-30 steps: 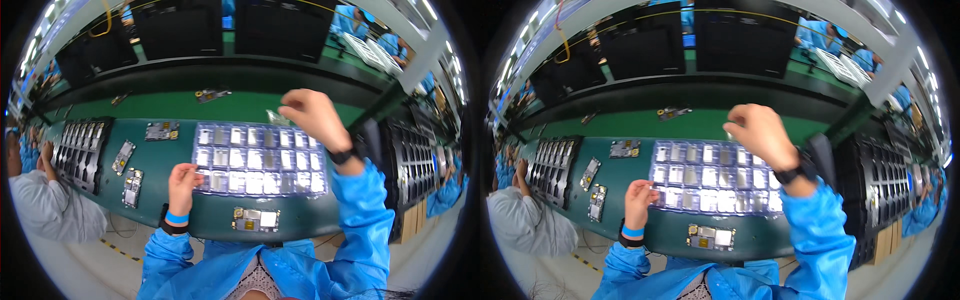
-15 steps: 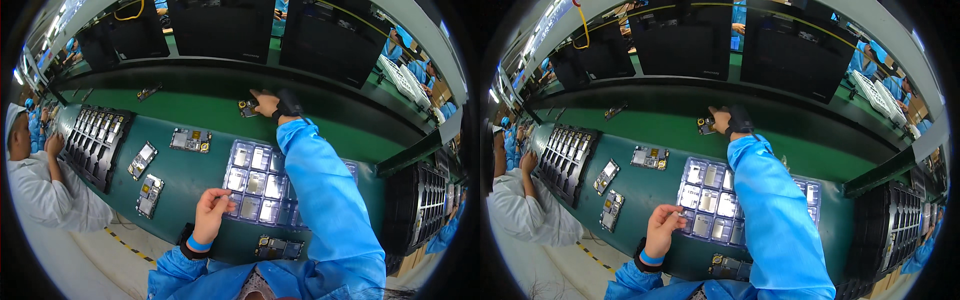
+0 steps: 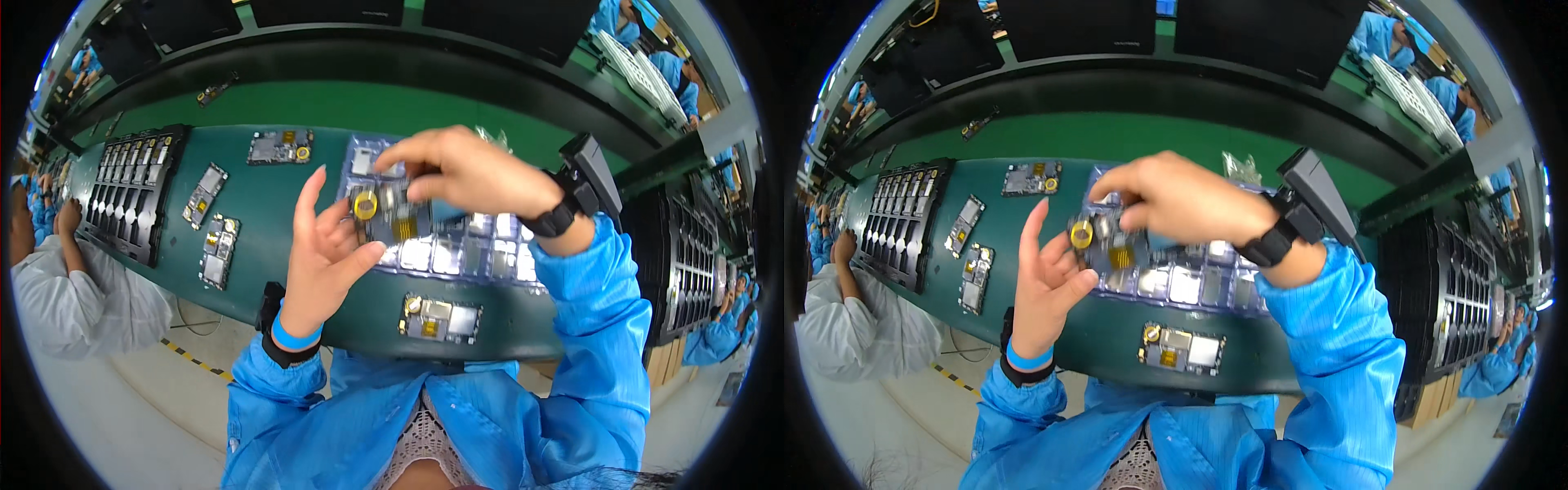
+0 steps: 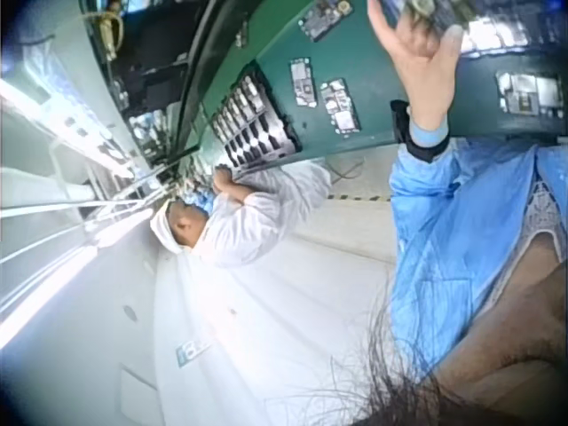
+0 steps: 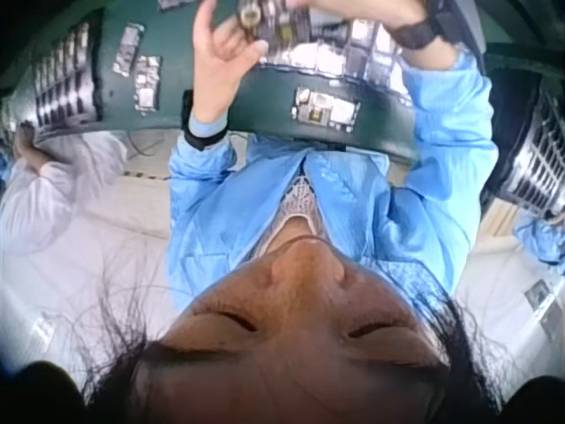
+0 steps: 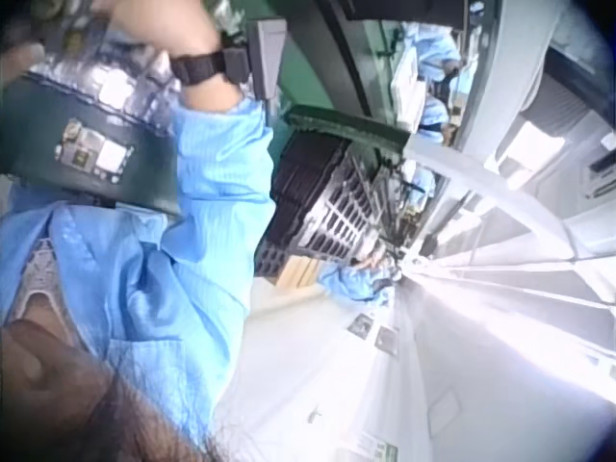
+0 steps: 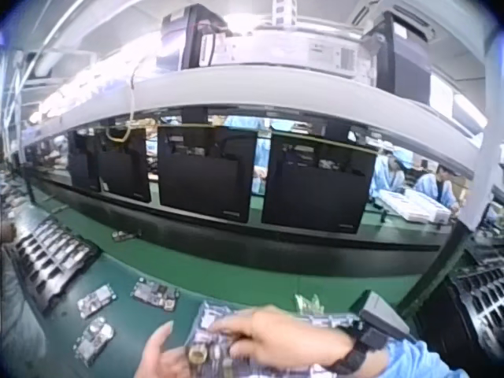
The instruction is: Assembling and inspecting circuit boards on a manufacturing production line.
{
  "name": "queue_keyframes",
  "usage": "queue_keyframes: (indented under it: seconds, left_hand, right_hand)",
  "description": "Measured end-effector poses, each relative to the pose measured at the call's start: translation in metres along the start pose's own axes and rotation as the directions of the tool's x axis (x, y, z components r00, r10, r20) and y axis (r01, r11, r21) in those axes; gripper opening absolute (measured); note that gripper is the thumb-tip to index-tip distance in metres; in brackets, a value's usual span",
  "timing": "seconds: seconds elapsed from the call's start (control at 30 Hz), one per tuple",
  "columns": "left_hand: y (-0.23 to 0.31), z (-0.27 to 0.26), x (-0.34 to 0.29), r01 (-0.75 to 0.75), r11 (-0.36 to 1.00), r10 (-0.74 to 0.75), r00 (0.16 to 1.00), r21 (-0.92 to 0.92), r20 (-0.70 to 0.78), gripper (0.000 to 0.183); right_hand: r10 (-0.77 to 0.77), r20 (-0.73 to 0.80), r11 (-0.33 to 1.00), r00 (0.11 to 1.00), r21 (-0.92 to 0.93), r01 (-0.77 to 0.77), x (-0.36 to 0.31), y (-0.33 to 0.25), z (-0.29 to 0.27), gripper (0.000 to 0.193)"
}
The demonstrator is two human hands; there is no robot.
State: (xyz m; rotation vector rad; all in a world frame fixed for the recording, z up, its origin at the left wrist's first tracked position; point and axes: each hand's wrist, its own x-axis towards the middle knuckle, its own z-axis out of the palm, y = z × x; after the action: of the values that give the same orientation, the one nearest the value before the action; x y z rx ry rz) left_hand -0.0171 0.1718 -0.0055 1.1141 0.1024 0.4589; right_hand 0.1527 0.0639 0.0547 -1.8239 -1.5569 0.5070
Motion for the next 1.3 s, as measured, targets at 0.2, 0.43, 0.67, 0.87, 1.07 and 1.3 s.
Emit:
queue_keyframes:
  seconds: [0.2,0.43,0.67,0.87,1.07,1.3]
  left_hand:
    - [-0.023,0.007,-0.032,0.133,0.989,-0.134,0.991,0.065,0.011,0.053]
    - [-0.017,-0.026,-0.053,0.244,0.908,-0.347,0.894,-0.34,-0.285,0.027]
    - [-0.024,0.005,-0.062,0.471,0.85,-0.513,0.843,-0.237,-0.164,0.031]
    - [-0.03,0.051,-0.052,0.512,0.848,-0.497,0.858,-0.137,0.132,0.053]
    - [-0.045,0.076,-0.054,0.42,0.907,-0.408,0.896,-0.032,0.173,0.055]
    - [-0.05,0.087,-0.056,0.38,0.925,-0.375,0.918,-0.009,0.131,0.057]
  right_hand:
    - [0.116,-0.303,0.989,0.946,0.119,-0.084,-0.068,-0.006,0.025,0.026]
    - [0.633,-0.512,0.647,0.58,-0.06,-0.76,-0.195,0.049,0.011,0.021]
    - [0.537,-0.744,0.339,0.397,-0.241,-0.91,-0.229,0.05,0.061,0.02]
    - [0.634,-0.715,0.463,0.296,0.045,-0.885,-0.235,0.055,0.066,0.021]
    - [0.429,-0.81,0.574,0.401,-0.099,-0.813,-0.238,0.056,0.079,0.015]
    - [0.56,-0.757,0.5,0.336,-0.014,-0.866,-0.233,0.053,0.071,0.015]
